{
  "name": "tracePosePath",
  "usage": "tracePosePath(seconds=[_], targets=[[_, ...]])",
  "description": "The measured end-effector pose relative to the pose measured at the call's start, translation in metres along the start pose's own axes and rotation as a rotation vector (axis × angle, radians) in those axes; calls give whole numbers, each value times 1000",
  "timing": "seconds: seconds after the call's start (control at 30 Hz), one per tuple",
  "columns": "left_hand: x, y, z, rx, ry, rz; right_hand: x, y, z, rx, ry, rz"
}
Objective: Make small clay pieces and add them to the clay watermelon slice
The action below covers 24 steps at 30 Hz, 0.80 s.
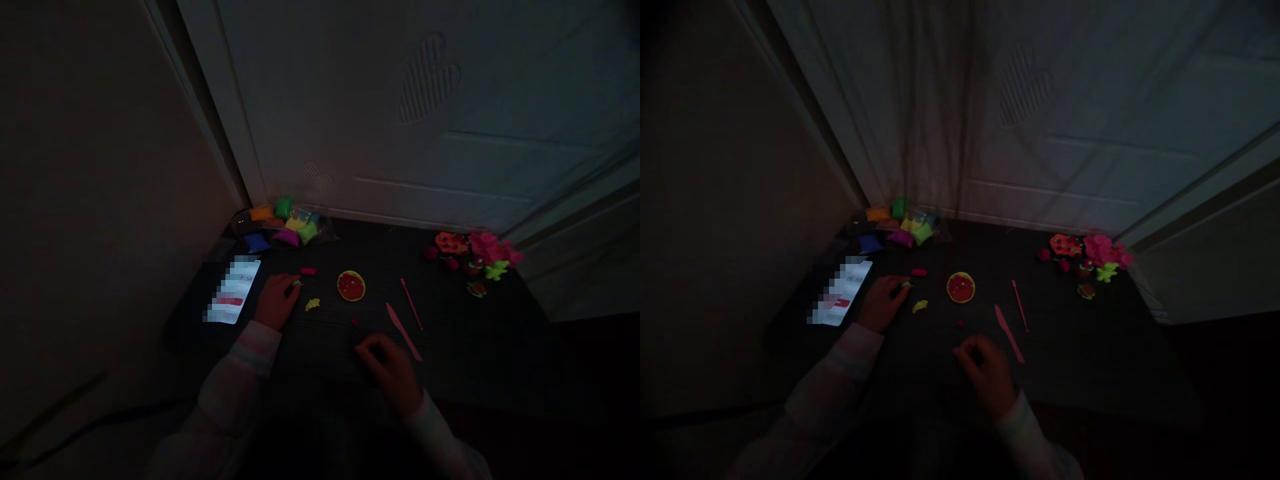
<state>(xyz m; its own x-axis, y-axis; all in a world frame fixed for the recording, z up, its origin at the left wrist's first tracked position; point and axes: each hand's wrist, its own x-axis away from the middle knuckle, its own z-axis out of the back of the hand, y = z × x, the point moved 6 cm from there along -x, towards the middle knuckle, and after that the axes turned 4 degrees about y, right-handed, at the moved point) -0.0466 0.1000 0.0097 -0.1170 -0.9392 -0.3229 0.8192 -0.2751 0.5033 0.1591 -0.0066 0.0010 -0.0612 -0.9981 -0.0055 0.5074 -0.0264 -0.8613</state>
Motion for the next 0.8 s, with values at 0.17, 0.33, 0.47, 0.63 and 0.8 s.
tracePosePath(seconds=[0.17,0.33,0.47,0.63,0.8], targets=[[0,-1,-1,1,-5,11,0,0,0,13,5,5],[0,0,0,6,-9,-8,0,-2,-1,20,3,22],[0,0,0,11,-26,-8,0,-3,-1,26,-6,43],[-1,1,0,6,-29,-4,0,-4,-2,24,-24,74],[0,1,0,3,-28,-2,0,-7,-1,81,-2,123]])
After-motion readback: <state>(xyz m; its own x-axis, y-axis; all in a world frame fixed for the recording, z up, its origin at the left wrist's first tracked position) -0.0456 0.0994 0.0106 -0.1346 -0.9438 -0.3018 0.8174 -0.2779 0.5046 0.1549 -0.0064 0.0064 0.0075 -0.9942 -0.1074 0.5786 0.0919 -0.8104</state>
